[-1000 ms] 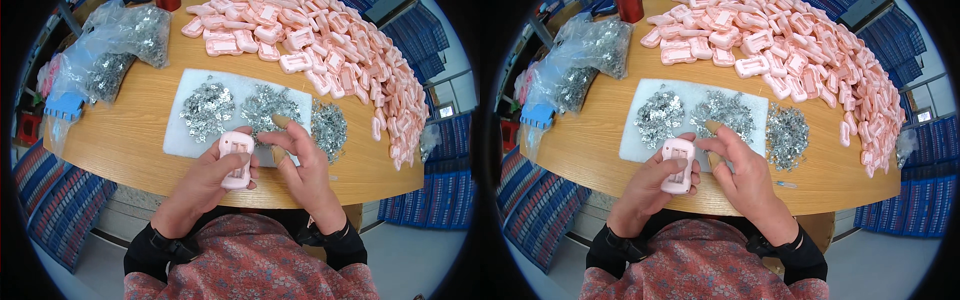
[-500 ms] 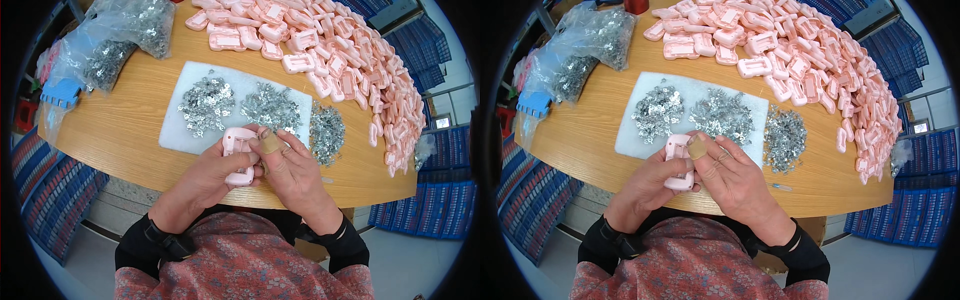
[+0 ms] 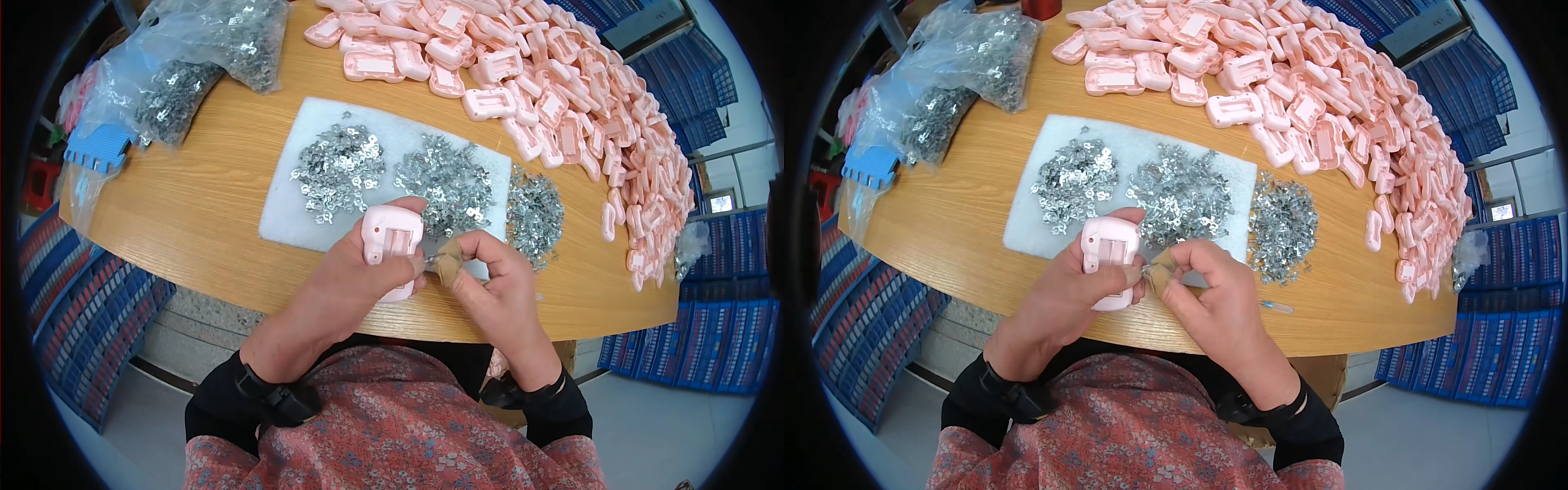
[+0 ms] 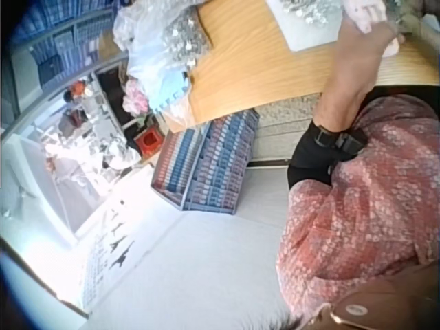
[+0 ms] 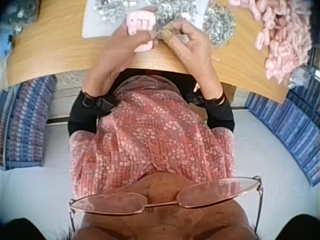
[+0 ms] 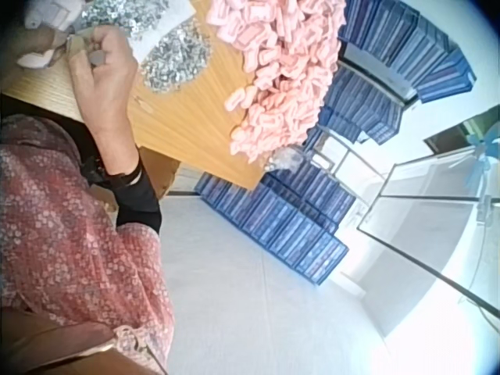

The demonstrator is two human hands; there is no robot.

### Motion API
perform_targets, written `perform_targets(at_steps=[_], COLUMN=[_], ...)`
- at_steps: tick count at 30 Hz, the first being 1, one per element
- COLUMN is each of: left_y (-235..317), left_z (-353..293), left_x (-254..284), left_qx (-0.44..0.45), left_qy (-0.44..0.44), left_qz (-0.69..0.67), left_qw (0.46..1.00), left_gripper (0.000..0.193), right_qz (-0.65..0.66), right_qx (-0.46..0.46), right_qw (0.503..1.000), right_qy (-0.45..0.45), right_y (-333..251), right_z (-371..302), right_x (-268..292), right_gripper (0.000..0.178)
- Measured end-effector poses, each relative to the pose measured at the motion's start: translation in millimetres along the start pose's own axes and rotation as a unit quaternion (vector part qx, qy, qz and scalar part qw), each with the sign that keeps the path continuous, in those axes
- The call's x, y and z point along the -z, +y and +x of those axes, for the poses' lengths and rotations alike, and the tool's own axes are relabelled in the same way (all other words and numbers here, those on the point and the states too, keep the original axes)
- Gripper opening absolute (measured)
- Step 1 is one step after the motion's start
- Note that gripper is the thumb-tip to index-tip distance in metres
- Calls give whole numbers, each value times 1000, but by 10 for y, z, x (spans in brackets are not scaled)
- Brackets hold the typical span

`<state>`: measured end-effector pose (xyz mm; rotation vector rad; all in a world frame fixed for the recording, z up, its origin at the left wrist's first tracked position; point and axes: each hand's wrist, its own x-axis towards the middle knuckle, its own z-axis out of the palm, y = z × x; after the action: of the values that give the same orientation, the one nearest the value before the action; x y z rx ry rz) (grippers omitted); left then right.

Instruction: The person sits at a table and assembles pink plastic components by inserting small metal pieces into them. They pick up a pink plastic piece, insert a metal component, and place the finished unit into a cardboard box. The process is repeated continuously throughout the clip.

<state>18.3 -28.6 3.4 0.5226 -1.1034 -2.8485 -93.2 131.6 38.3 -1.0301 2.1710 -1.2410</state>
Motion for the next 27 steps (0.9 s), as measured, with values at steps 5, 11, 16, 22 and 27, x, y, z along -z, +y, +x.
perform_targets(at_steps=[5, 11, 16, 22, 27], left_y=[4, -5, 38, -15, -38], left_z=[-30, -15, -41, -22, -3], left_x=[-40, 81, 33, 65, 87], left_qx=[-4, 115, 149, 148, 142], left_qy=[-11, -47, -39, -50, -55], left_qz=[18, -97, -78, -58, -67], left_qw=[1000, 988, 985, 986, 986], left_gripper=[50, 54, 52, 52, 52], right_qz=[160, 2, -71, -265, -320], right_qx=[-65, 39, 75, 204, 267], right_qw=[985, 999, 994, 942, 908], right_qy=[1, -14, -41, -6, 43], right_y=[-27, -13, -32, -56, -62], right_z=[5, 135, 195, 191, 149], right_x=[-40, 1, 0, -43, -77], right_gripper=[15, 11, 12, 19, 27])
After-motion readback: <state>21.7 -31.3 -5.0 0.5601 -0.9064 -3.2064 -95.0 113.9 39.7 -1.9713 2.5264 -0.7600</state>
